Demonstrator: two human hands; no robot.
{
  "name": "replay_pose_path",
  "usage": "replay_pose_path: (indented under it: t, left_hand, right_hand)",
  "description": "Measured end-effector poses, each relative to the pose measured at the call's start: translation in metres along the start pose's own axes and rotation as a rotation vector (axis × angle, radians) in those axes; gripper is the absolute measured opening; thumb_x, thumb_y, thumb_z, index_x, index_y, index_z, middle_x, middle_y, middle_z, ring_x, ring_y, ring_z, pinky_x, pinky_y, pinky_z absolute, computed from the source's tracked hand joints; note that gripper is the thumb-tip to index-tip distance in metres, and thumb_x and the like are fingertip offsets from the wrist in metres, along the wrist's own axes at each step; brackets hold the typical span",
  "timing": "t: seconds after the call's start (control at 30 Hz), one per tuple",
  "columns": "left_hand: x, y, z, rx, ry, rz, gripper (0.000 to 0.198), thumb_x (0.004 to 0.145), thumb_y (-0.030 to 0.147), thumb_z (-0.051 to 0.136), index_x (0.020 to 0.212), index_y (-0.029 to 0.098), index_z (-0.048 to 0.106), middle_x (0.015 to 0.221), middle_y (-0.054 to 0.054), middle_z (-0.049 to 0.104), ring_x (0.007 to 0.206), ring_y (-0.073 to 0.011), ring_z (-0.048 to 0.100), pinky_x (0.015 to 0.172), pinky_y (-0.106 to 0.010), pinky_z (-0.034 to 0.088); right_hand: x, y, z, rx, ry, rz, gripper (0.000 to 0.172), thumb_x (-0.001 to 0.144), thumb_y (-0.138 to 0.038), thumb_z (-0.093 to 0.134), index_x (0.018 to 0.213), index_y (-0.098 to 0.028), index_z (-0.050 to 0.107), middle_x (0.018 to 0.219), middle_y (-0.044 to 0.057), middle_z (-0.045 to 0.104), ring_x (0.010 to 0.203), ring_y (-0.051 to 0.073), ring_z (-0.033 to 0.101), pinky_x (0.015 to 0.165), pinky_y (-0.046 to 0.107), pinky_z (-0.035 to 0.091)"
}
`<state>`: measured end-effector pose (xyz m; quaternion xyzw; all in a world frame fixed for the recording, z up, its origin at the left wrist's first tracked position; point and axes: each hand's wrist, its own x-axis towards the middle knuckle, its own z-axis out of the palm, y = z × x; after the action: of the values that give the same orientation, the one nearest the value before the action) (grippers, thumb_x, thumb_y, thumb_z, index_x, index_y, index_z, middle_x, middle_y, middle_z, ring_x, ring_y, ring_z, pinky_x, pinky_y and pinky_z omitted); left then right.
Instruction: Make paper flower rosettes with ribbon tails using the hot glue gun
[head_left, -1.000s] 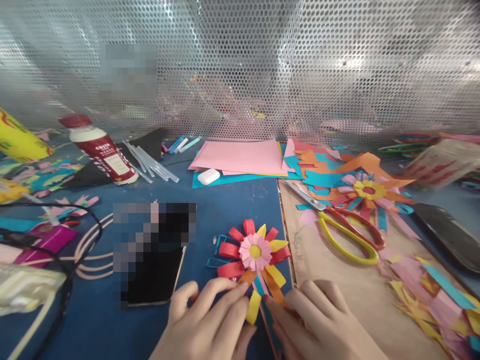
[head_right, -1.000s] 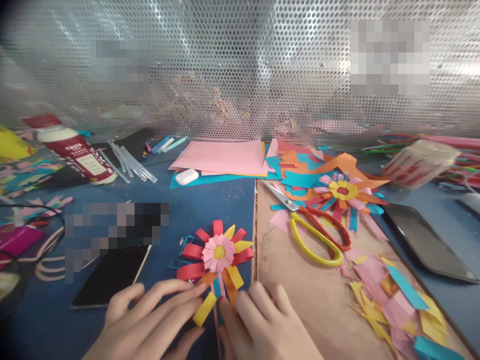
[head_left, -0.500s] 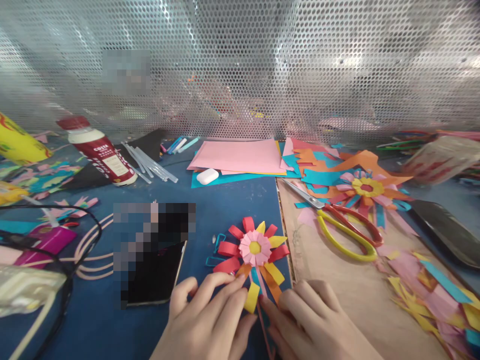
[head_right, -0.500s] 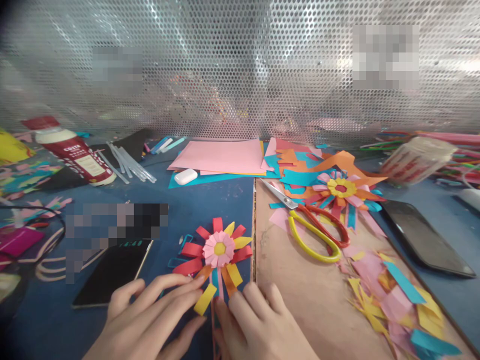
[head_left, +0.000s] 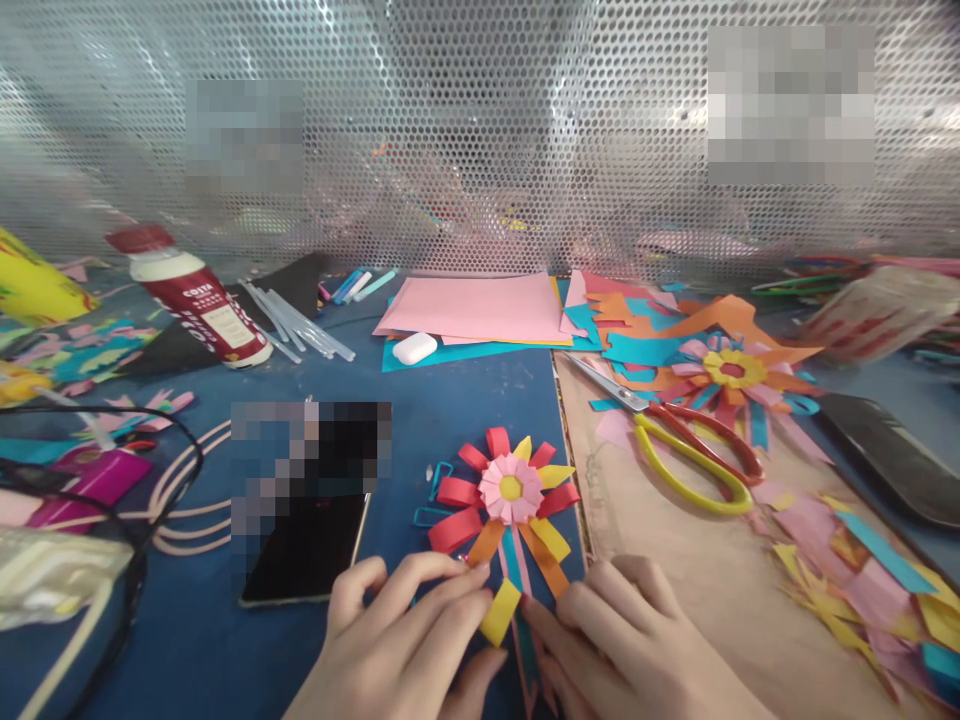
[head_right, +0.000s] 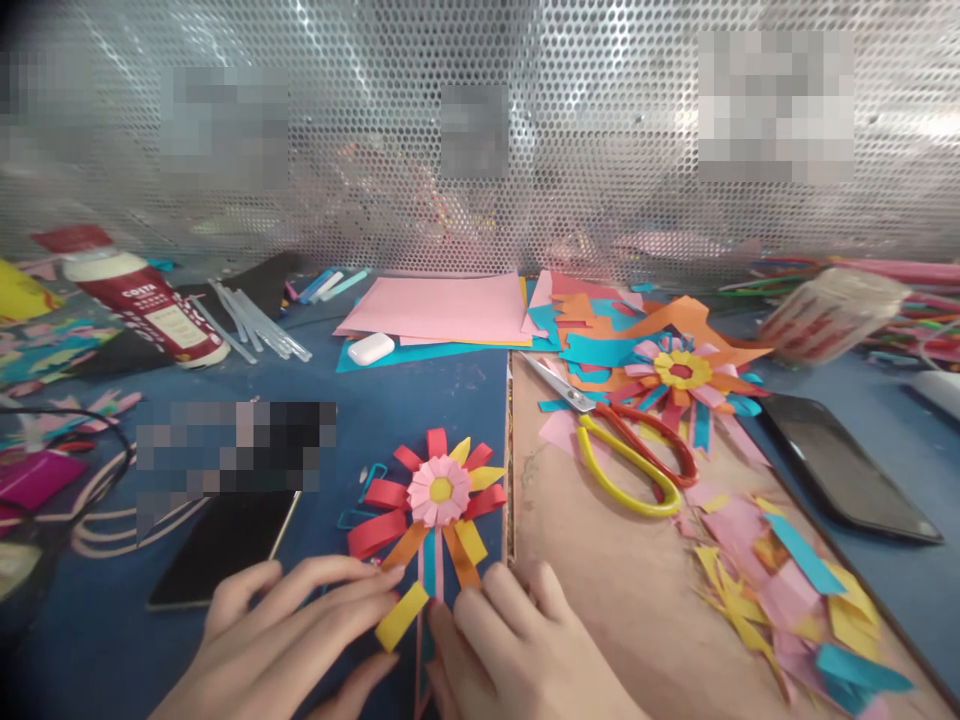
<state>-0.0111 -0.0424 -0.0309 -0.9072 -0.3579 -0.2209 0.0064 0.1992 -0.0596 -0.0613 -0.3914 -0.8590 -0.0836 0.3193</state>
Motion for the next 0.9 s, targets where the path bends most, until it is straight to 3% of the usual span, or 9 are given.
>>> replay_pose_path:
  t: [0.23, 0.43, 0.63, 0.83, 0.9]
  left_hand:
    - [0.003, 0.001, 0.001, 0.004, 0.021, 0.017, 0.016, 0.08, 0.026, 0.061, 0.097, 0.025, 0.062, 0.1, 0.012, 0.069, 0.086, -0.0074, 0.061, 0.077, -0.024, 0.03]
    - [0.004, 0.001, 0.0, 0.022, 0.04, 0.019, 0.017, 0.08, 0.019, 0.059, 0.097, 0.023, 0.061, 0.097, 0.009, 0.07, 0.086, -0.0094, 0.062, 0.078, -0.025, 0.031]
    - [0.003, 0.0, -0.001, 0.027, 0.062, 0.014, 0.011, 0.082, 0.02, 0.057, 0.092, 0.023, 0.061, 0.094, 0.008, 0.071, 0.084, -0.0095, 0.062, 0.076, -0.026, 0.03]
    - [-0.004, 0.007, 0.007, -0.014, 0.092, -0.075, 0.013, 0.088, 0.021, 0.049, 0.09, 0.022, 0.062, 0.095, 0.007, 0.071, 0.084, -0.0109, 0.061, 0.078, -0.028, 0.028]
    - [-0.004, 0.008, 0.012, -0.026, 0.17, -0.093, 0.018, 0.09, 0.023, 0.045, 0.088, 0.022, 0.063, 0.092, 0.007, 0.071, 0.082, -0.0115, 0.061, 0.077, -0.029, 0.029]
  right_hand:
    - [0.004, 0.0, -0.009, 0.042, -0.024, 0.03, 0.026, 0.09, -0.015, 0.041, 0.076, -0.016, 0.062, 0.062, -0.001, 0.051, 0.063, 0.013, 0.045, 0.062, 0.029, 0.031]
    - [0.031, 0.022, -0.026, 0.029, -0.133, 0.022, 0.02, 0.09, -0.017, 0.044, 0.082, -0.018, 0.063, 0.07, 0.001, 0.054, 0.068, 0.015, 0.044, 0.064, 0.031, 0.029]
    - [0.052, 0.038, -0.013, -0.157, -0.225, -0.082, 0.019, 0.088, -0.016, 0.048, 0.073, -0.017, 0.06, 0.075, 0.003, 0.054, 0.074, 0.018, 0.045, 0.065, 0.032, 0.027]
    - [0.05, 0.037, -0.003, -0.197, -0.184, -0.125, 0.019, 0.086, -0.014, 0.051, 0.068, -0.016, 0.057, 0.071, 0.003, 0.052, 0.072, 0.018, 0.043, 0.065, 0.033, 0.027]
    - [0.051, 0.036, -0.005, -0.178, -0.176, -0.113, 0.018, 0.086, -0.014, 0.05, 0.071, -0.016, 0.059, 0.071, 0.002, 0.052, 0.073, 0.018, 0.043, 0.065, 0.032, 0.026]
